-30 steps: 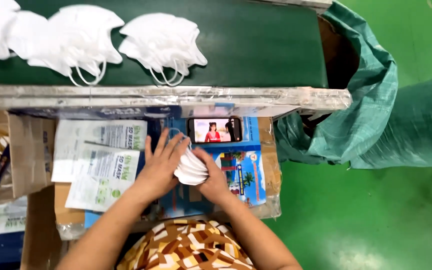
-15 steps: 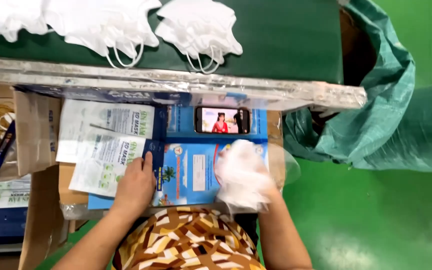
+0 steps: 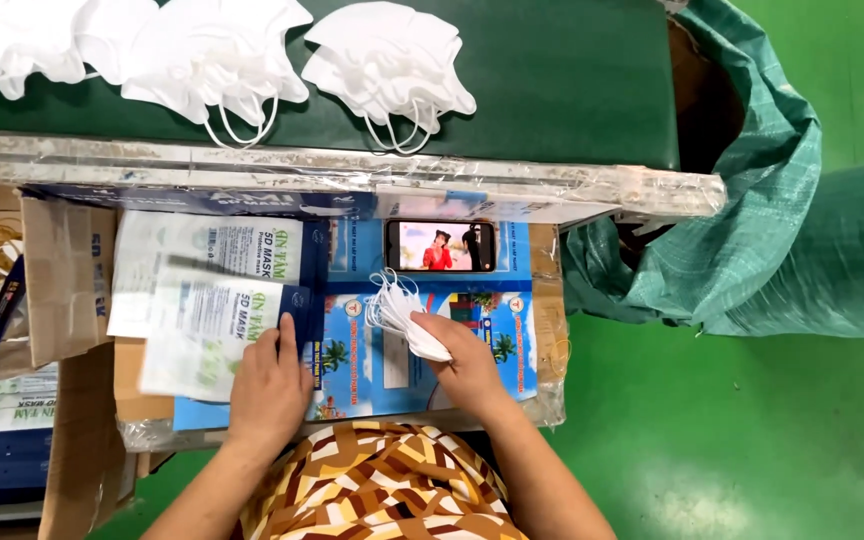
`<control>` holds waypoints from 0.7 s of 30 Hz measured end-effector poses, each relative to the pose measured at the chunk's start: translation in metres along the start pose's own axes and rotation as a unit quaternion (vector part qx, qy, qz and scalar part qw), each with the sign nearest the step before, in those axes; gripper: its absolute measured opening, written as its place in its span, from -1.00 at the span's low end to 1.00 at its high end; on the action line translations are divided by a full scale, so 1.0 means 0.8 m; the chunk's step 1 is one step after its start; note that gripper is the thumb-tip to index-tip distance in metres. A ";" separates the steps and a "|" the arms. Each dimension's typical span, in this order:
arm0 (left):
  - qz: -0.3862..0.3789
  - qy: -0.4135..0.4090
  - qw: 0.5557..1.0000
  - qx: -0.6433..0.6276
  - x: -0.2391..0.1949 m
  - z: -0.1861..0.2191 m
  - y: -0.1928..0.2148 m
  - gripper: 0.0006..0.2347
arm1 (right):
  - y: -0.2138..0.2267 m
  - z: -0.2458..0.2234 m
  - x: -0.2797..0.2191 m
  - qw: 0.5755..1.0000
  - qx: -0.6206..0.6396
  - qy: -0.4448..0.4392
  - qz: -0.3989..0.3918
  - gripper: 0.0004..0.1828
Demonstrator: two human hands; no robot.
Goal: Packaging individual protective face masks into plastic sleeves and larger storage bags/boxes.
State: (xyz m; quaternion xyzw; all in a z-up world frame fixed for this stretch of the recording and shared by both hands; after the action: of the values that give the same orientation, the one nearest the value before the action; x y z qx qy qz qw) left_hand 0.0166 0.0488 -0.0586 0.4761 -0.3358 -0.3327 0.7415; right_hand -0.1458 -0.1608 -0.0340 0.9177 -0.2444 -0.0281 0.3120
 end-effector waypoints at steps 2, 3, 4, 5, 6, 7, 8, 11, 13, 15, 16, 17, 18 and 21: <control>-0.029 0.019 0.999 0.001 -0.010 -0.019 -0.021 -0.39 | 0.002 -0.002 0.002 1.000 0.003 -0.012 -0.006 -0.45; -0.059 0.039 0.998 0.003 -0.015 -0.030 -0.034 -0.38 | 0.002 -0.002 0.003 1.000 0.006 -0.025 -0.012 -0.46; -0.059 0.040 0.997 0.003 -0.006 -0.033 -0.028 -0.38 | 0.002 -0.003 0.003 1.000 0.007 -0.025 -0.013 -0.46; -0.046 0.042 0.998 -0.014 0.004 -0.036 -0.020 -0.40 | 0.003 -0.005 0.003 1.000 0.011 -0.025 -0.013 -0.45; -0.032 0.045 0.998 -0.029 0.013 -0.041 -0.011 -0.42 | 0.002 -0.006 0.005 1.000 0.016 -0.022 -0.015 -0.45; -0.031 0.048 0.998 -0.028 0.023 -0.049 -0.013 -0.42 | 0.000 -0.006 0.005 1.000 0.017 -0.021 -0.017 -0.45; -0.002 0.039 0.998 -0.054 0.033 -0.056 -0.012 -0.46 | -0.002 -0.005 0.005 0.999 0.012 -0.024 -0.019 -0.45; 0.026 0.041 0.997 -0.061 0.064 -0.059 0.009 -0.57 | -0.008 -0.002 0.002 0.999 0.001 -0.029 -0.025 -0.45; 0.029 0.045 0.998 -0.043 0.077 -0.065 0.014 -0.65 | -0.008 0.002 0.003 0.999 -0.007 -0.031 -0.022 -0.45; 0.060 0.041 0.996 -0.046 0.075 -0.083 0.008 -0.73 | -0.009 0.005 0.000 0.999 0.008 -0.036 -0.015 -0.48; 0.057 0.041 0.996 -0.046 0.074 -0.086 0.010 -0.73 | -0.009 0.005 -0.002 0.999 0.009 -0.040 -0.015 -0.48; 0.054 0.061 0.993 -0.084 0.073 -0.092 0.011 -0.71 | -0.009 0.004 -0.004 0.999 0.011 -0.032 -0.019 -0.49; 0.053 0.081 0.988 -0.119 0.074 -0.100 0.013 -0.70 | -0.010 0.004 -0.002 0.999 0.013 -0.022 -0.023 -0.50; 0.033 0.110 0.989 -0.094 0.071 -0.121 -0.008 -0.67 | -0.009 -0.001 0.001 0.999 -0.008 -0.022 -0.028 -0.46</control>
State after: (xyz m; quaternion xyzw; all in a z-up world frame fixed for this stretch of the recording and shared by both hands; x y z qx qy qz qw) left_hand 0.1259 0.0474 -0.0852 0.4264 -0.2349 -0.2834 0.8263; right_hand -0.1415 -0.1557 -0.0376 0.9208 -0.2249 -0.0588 0.3132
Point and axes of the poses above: each hand's wrist, its own x-axis towards the middle knuckle, its own y-axis out of the back of the hand, z = x × y, the point moved 5 cm from there along x, towards the middle knuckle, and after that the axes turned 4 degrees about -y, right-handed, at the moved point
